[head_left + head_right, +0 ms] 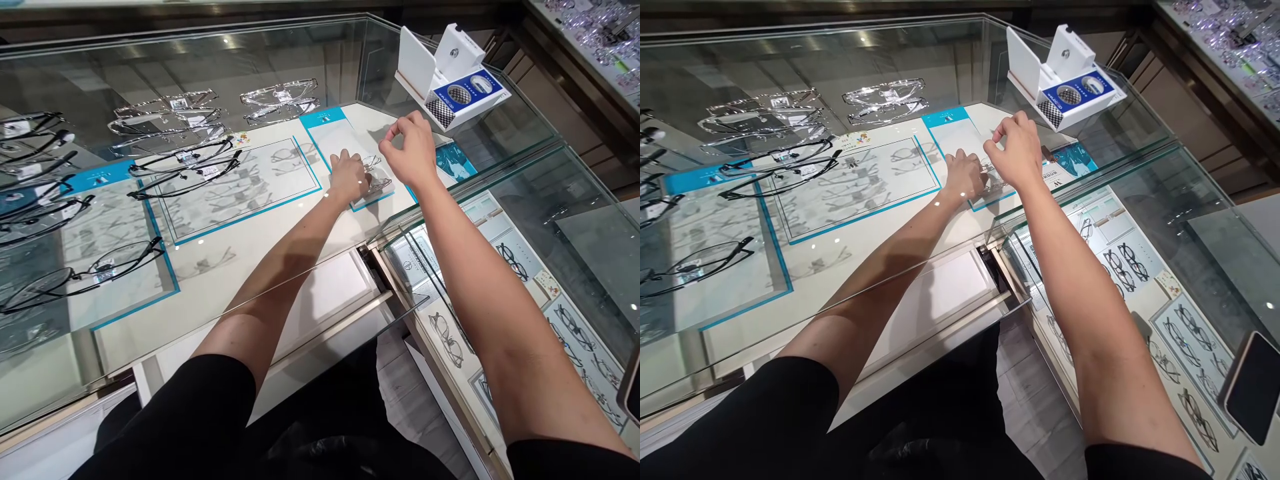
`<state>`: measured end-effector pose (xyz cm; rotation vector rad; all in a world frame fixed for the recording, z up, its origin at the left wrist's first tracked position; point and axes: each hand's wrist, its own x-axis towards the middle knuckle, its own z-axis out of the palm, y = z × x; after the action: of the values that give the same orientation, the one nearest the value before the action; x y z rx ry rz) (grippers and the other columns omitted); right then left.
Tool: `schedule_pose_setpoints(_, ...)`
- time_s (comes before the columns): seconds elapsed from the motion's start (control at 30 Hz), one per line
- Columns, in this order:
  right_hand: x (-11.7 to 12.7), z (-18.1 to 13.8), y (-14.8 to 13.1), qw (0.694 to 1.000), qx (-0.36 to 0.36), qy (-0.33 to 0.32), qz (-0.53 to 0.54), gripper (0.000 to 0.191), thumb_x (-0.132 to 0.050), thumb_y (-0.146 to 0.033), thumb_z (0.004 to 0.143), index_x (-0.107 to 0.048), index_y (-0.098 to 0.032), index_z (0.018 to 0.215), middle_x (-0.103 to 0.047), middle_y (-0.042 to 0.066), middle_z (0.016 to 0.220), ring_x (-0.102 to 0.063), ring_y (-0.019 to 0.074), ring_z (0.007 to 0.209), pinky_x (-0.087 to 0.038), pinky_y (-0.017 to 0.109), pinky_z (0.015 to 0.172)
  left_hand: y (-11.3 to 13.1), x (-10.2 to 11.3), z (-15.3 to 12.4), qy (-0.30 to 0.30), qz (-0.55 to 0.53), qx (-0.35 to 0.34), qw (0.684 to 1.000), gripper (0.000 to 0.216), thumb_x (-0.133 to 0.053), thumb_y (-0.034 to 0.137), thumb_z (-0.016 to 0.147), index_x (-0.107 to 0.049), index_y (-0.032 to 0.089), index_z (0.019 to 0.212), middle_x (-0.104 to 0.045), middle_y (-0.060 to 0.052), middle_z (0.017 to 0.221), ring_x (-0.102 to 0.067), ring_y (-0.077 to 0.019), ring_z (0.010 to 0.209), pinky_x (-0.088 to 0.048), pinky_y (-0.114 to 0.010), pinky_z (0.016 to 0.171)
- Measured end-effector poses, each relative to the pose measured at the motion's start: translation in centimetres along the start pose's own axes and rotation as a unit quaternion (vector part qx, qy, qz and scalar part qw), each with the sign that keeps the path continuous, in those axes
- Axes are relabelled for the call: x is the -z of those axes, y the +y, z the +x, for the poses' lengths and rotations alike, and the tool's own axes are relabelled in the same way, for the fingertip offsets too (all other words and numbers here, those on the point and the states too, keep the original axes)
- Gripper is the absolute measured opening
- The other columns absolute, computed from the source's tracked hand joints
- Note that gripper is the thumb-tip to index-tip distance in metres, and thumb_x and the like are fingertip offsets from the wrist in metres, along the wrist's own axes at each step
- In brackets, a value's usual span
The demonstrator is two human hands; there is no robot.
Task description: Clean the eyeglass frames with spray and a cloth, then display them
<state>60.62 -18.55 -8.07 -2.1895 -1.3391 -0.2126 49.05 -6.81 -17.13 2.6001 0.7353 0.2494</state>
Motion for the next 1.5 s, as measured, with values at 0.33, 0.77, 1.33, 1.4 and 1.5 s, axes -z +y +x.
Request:
schedule_pose_setpoints(0.33,-0.6,0.1,0.7,0.999,0.015,0.009,0.026,0.038,-0.061,-0.065,0.106,-0.064,-0.028,0.099,-0.063,0.012,0.123,-0.059,0.0394,0.126,-0.053,0.066,0.114,-0.4,-2.4,1.6,-0.012,0.049,-0.010,0.999,0.051,-0.047,0.049,0.106,-0.073,0.013,0.133,-0.067,-0.026,0.143,-0.041,-0.0510,0.144,-0.021,-0.068,0.121)
schedule_pose_setpoints(0.77,-0.4,0.0,0.9,0.998,0.011,0.019,0.053,0.038,-0.061,-0.065,0.104,-0.060,-0.030,0.092,-0.067,0.011,0.118,-0.057,0.0390,0.129,-0.052,0.064,0.113,3.8,3.1,-8.4,-0.014,-0.004,-0.034,0.999,0.045,-0.027,0.034,0.115,-0.067,0.017,0.125,-0.074,-0.018,0.122,-0.059,-0.0379,0.128,-0.034,-0.057,0.112)
schedule_pose_setpoints(1.33,-0.3,0.5,1.6,0.998,-0.026,0.006,0.056,0.012,-0.069,-0.032,0.094,-0.063,-0.024,0.088,-0.064,0.016,0.122,-0.056,0.0360,0.124,-0.045,0.061,0.117,7.5,21.2,-30.9,-0.327,-0.319,-0.154,0.876,0.050,-0.059,0.043,0.111,-0.043,0.021,0.069,-0.042,0.003,0.062,-0.035,-0.0118,0.059,-0.034,-0.030,0.062)
schedule_pose_setpoints(1.4,-0.2,0.5,1.6,0.998,-0.029,0.001,0.052,0.011,-0.069,-0.031,0.093,-0.063,-0.023,0.088,-0.064,0.017,0.124,-0.055,0.0358,0.124,-0.045,0.060,0.117,7.4,25.1,-29.0,-0.252,-0.237,-0.167,0.923,0.042,-0.055,0.038,0.111,-0.053,0.021,0.073,-0.053,0.001,0.065,-0.050,-0.0129,0.061,-0.040,-0.029,0.068)
schedule_pose_setpoints(1.5,-0.4,0.6,1.6,0.998,-0.025,0.004,0.049,0.012,-0.068,-0.032,0.094,-0.063,-0.023,0.087,-0.064,0.017,0.123,-0.055,0.0363,0.123,-0.045,0.061,0.116,6.0,29.2,-23.4,-0.128,-0.048,-0.138,0.981,0.036,-0.057,0.045,0.108,-0.072,0.018,0.090,-0.065,0.000,0.082,-0.068,-0.0176,0.087,-0.048,-0.035,0.092)
